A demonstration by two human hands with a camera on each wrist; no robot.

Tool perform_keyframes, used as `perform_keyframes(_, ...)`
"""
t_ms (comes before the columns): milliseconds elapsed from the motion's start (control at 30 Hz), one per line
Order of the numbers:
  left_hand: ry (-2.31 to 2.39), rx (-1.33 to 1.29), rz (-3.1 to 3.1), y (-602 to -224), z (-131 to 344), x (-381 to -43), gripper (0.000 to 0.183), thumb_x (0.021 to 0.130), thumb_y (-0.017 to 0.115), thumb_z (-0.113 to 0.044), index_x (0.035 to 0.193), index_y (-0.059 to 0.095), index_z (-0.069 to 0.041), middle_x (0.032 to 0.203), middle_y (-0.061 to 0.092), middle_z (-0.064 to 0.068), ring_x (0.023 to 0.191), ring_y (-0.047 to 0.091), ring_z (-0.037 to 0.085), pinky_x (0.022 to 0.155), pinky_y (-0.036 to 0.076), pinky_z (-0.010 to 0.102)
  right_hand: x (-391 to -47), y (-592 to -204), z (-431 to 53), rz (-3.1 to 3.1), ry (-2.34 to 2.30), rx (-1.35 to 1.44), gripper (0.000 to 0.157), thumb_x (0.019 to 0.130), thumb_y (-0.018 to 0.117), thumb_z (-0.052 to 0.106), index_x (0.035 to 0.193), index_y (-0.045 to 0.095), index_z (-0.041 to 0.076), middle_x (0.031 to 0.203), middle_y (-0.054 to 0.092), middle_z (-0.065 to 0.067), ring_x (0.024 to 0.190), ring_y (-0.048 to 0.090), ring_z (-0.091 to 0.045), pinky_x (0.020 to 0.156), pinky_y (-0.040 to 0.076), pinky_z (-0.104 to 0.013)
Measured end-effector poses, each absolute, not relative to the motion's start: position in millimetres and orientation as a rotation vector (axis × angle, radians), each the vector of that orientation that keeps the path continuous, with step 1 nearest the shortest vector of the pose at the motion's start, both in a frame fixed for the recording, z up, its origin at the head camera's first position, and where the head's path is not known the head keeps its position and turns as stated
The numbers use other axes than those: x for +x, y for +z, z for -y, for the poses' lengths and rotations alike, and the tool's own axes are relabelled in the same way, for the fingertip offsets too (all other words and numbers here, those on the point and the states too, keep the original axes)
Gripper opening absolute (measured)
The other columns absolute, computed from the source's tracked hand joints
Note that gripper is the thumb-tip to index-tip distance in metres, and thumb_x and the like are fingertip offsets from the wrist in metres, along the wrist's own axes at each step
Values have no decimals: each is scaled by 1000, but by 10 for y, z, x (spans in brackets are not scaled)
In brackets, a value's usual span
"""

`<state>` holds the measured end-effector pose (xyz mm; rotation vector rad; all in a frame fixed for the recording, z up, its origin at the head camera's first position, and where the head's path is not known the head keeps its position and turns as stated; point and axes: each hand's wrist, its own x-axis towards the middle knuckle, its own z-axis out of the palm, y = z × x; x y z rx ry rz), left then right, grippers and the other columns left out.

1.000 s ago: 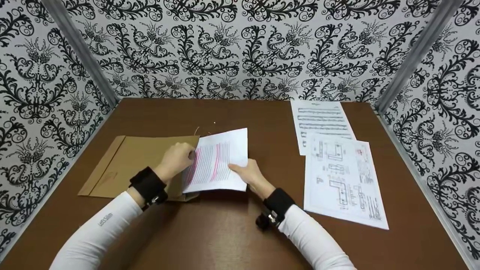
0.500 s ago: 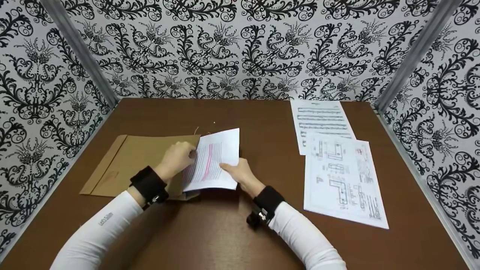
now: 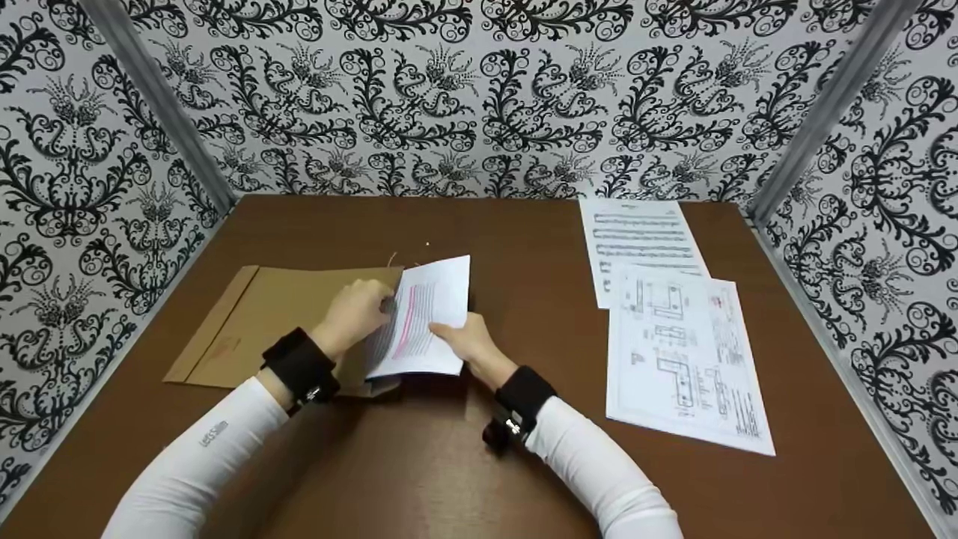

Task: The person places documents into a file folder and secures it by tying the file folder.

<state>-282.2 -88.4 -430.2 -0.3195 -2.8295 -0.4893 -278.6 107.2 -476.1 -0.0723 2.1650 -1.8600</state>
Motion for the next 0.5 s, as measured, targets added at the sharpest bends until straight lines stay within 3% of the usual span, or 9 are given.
perform_keyframes(133,-489,-309,2851,-4291,877,-2837,6,83,64,7,81,70,5,91,76,26,84,74,46,68,59,58,-2857,-4915,-996,-2250,-1858,-3,41,93,69,11,127,62,-11,116,73,-29,77,76,-15,65,61,-26)
perform_keyframes(500,-481,-301,2864,-4314,887,-2859,7,83,65,9,82,71,5,91,76,26,83,75,45,68,60,57,-2869,-4900,-1010,-2138,-1861,4,41,96,67,15,131,61,-7,113,75,-24,78,76,-14,69,62,-27)
